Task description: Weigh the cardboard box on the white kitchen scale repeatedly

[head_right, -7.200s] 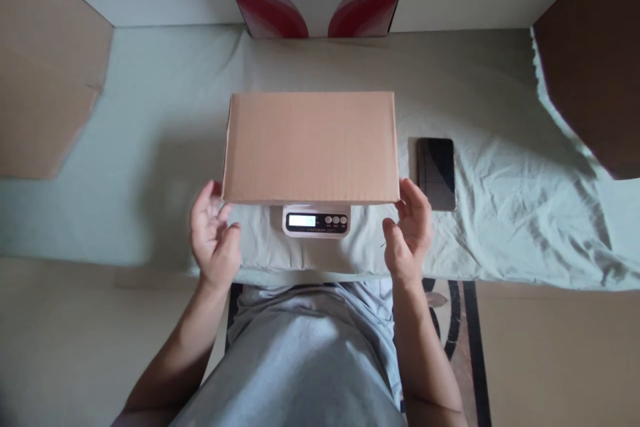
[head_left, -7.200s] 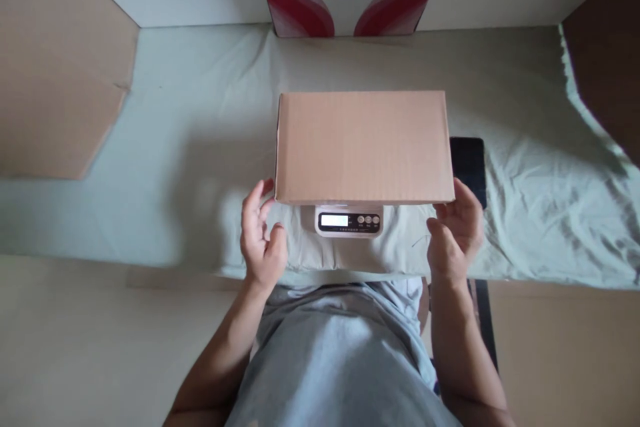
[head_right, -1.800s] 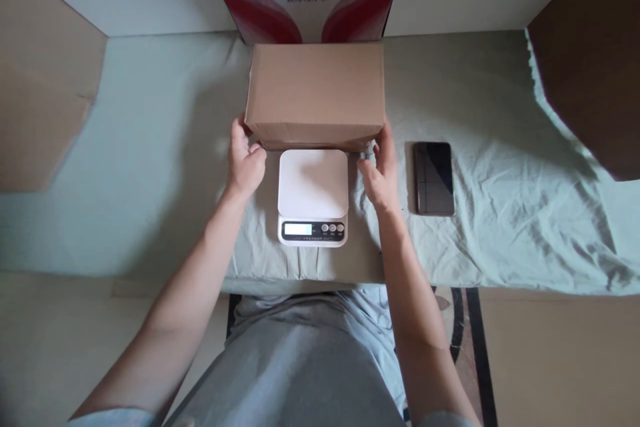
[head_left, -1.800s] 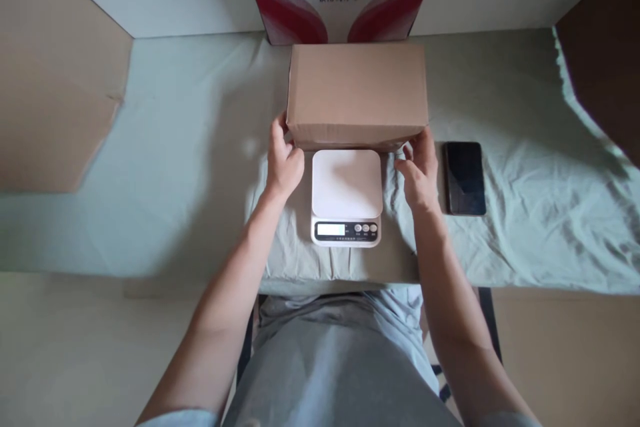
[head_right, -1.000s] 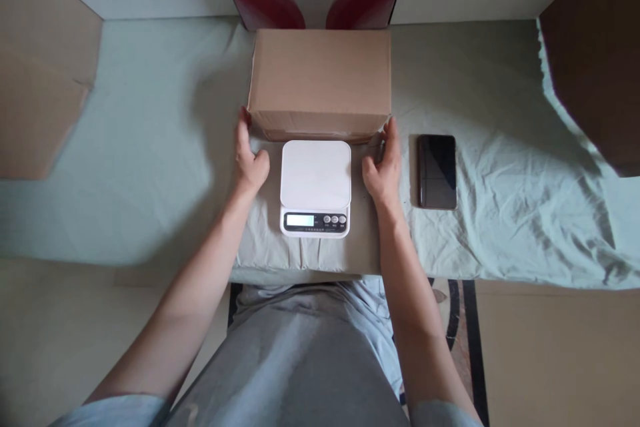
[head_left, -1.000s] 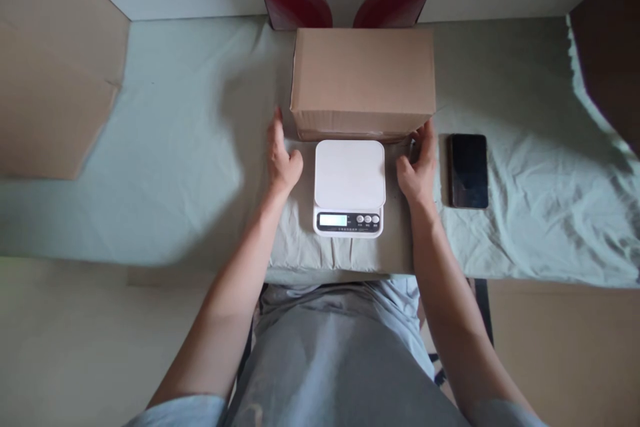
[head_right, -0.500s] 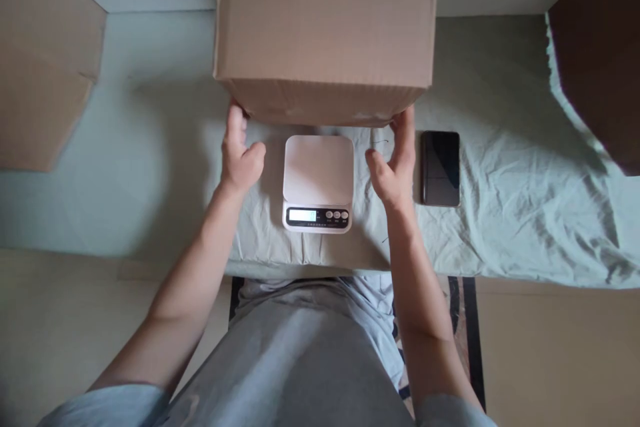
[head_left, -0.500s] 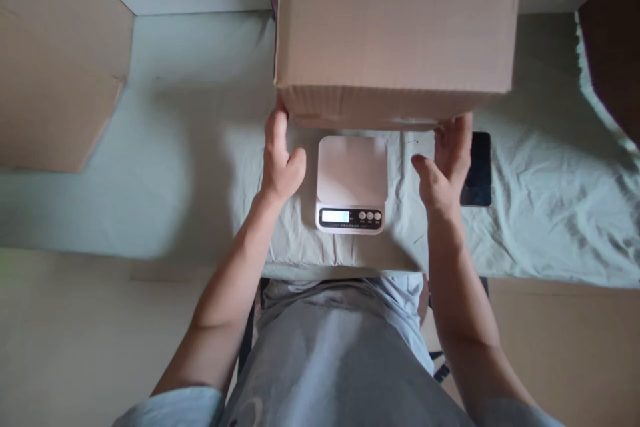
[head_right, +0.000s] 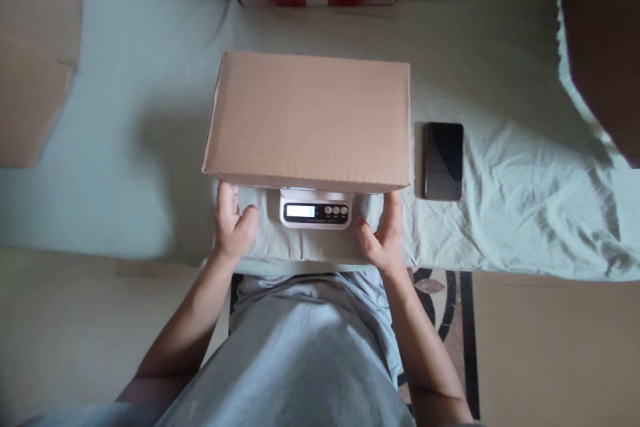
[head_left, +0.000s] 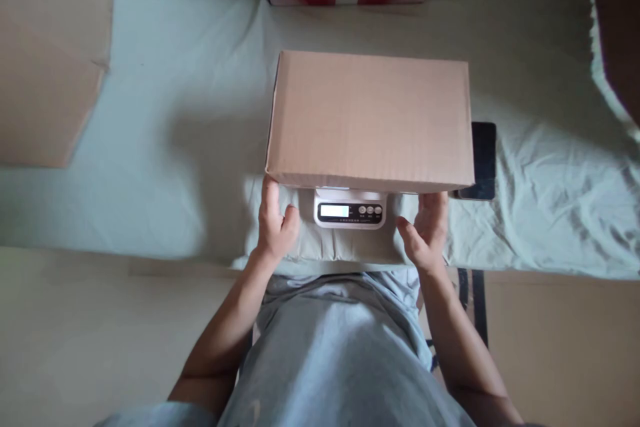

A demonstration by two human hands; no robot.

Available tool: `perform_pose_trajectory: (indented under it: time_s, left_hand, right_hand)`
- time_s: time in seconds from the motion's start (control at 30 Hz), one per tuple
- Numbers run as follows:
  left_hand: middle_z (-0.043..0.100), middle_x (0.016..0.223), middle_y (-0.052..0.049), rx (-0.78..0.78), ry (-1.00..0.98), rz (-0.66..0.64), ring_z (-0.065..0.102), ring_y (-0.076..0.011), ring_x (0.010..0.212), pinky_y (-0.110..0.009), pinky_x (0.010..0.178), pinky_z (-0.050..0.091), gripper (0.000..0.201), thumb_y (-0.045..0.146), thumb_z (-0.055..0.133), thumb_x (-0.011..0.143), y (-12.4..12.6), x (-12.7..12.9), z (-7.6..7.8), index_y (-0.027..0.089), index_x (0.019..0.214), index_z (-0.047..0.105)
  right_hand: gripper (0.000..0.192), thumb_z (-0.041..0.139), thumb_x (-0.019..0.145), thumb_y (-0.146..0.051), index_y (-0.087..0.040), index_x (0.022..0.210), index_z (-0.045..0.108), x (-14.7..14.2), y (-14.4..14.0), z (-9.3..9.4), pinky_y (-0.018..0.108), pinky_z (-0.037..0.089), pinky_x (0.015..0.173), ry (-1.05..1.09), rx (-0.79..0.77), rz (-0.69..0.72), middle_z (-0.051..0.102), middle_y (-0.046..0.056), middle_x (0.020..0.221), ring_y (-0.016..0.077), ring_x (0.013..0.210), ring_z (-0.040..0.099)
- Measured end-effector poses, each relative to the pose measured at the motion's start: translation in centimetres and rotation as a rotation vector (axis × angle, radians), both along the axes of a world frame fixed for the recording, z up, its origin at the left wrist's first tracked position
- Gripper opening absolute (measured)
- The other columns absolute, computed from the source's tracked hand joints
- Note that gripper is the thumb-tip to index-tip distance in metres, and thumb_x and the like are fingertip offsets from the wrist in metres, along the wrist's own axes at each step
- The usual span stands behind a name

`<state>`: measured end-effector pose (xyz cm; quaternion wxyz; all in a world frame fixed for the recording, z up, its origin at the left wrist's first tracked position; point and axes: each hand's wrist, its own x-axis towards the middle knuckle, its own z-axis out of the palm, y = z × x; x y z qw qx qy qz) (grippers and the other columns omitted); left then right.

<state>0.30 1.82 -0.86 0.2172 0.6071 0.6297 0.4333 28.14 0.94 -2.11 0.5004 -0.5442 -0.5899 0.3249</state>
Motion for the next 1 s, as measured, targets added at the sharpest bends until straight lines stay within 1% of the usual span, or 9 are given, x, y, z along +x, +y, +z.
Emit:
perform_pose_trajectory:
  time_s: [0.17, 0.27, 0.37, 0.5, 0.6, 0.67, 0.77, 0.87, 1.0]
  left_hand:
    - [0.059, 0.131, -0.013, -0.028, -0.021, -0.001, 0.053, -0.0242, 0.13, -0.044, 0.114, 0.04, 0.058, 0.006, 0.048, 0.075, -0.7, 0.1, -1.0, 0.018, 0.131, 0.044]
    - [0.053, 0.141, -0.013, -0.042, -0.059, 0.01, 0.044, -0.0227, 0.139, -0.042, 0.118, 0.035, 0.068, 0.004, 0.047, 0.074, -0.9, 0.1, -1.3, 0.022, 0.139, 0.037]
    - [0.042, 0.152, -0.009, -0.012, -0.065, 0.043, 0.034, -0.0206, 0.146, -0.04, 0.122, 0.029, 0.081, 0.002, 0.046, 0.072, -0.1, -0.5, -0.9, 0.027, 0.146, 0.027]
    - [0.039, 0.155, -0.005, 0.052, -0.044, 0.035, 0.038, -0.0189, 0.144, -0.038, 0.122, 0.031, 0.087, 0.002, 0.046, 0.071, 1.7, -1.8, -0.6, 0.032, 0.149, 0.022]
    - [0.05, 0.148, -0.007, 0.037, 0.004, 0.063, 0.046, -0.019, 0.139, -0.037, 0.118, 0.037, 0.077, 0.005, 0.048, 0.075, 2.5, -2.3, -1.5, 0.028, 0.146, 0.03]
    - [0.055, 0.142, -0.01, 0.022, 0.061, 0.097, 0.051, -0.0202, 0.135, -0.036, 0.114, 0.042, 0.066, 0.008, 0.05, 0.077, 2.7, -2.3, -2.3, 0.024, 0.141, 0.04]
    - [0.058, 0.139, -0.013, 0.042, 0.141, 0.101, 0.053, -0.0217, 0.132, -0.037, 0.111, 0.044, 0.058, 0.011, 0.052, 0.078, 2.7, -2.2, -3.1, 0.02, 0.135, 0.048]
    - [0.06, 0.136, -0.014, 0.056, 0.158, 0.094, 0.055, -0.0213, 0.13, -0.037, 0.109, 0.046, 0.059, 0.01, 0.051, 0.077, 2.7, -2.0, -3.3, 0.02, 0.135, 0.048]
    - [0.062, 0.133, -0.013, 0.017, 0.119, 0.12, 0.055, -0.0225, 0.129, -0.039, 0.109, 0.045, 0.055, 0.012, 0.052, 0.076, 2.8, -2.1, -3.3, 0.022, 0.129, 0.052]
  right_hand:
    - [0.07, 0.065, 0.075, -0.041, -0.033, 0.139, 0.037, 0.1, -0.2, -0.6, 0.061, 0.023, 0.121, 0.007, 0.011, -0.009, 0.045, 0.005, 0.146, 0.0314, 0.144, 0.035]
    - [0.068, 0.065, 0.074, -0.043, -0.033, 0.136, 0.04, 0.1, -0.1, -0.7, 0.062, 0.026, 0.119, 0.0, 0.016, -0.035, 0.048, 0.005, 0.142, 0.032, 0.141, 0.038]
    - [0.07, 0.065, 0.073, -0.045, -0.033, 0.136, 0.038, 0.4, 0.7, -0.5, 0.062, 0.028, 0.118, 0.057, 0.041, -0.06, 0.049, 0.006, 0.14, 0.0314, 0.139, 0.041]
    - [0.081, 0.066, 0.07, -0.047, -0.033, 0.142, 0.031, 1.0, 1.8, -0.7, 0.06, 0.031, 0.116, 0.108, 0.057, -0.1, 0.04, 0.007, 0.147, 0.0302, 0.14, 0.04]
    - [0.07, 0.063, 0.071, -0.04, -0.031, 0.135, 0.038, 1.2, 1.9, -1.2, 0.061, 0.034, 0.113, 0.024, -0.011, -0.164, 0.047, 0.007, 0.138, 0.0298, 0.133, 0.046]
    - [0.055, 0.061, 0.07, -0.032, -0.028, 0.123, 0.048, 1.1, 1.6, -1.5, 0.061, 0.039, 0.108, -0.09, -0.079, -0.228, 0.054, 0.007, 0.121, 0.0292, 0.119, 0.053]
    - [0.04, 0.059, 0.067, -0.024, -0.025, 0.107, 0.054, 0.7, 1.2, -1.4, 0.061, 0.044, 0.098, -0.227, -0.126, -0.307, 0.055, 0.006, 0.103, 0.027, 0.099, 0.055]
    - [0.037, 0.058, 0.065, -0.022, -0.025, 0.102, 0.054, 0.4, 1.3, -1.1, 0.057, 0.047, 0.093, -0.25, -0.125, -0.307, 0.053, 0.005, 0.099, 0.0248, 0.091, 0.053]
    - [0.038, 0.058, 0.065, -0.021, -0.026, 0.103, 0.054, 0.4, 1.4, -1.1, 0.054, 0.047, 0.093, -0.233, -0.126, -0.301, 0.054, 0.004, 0.099, 0.0239, 0.09, 0.053]
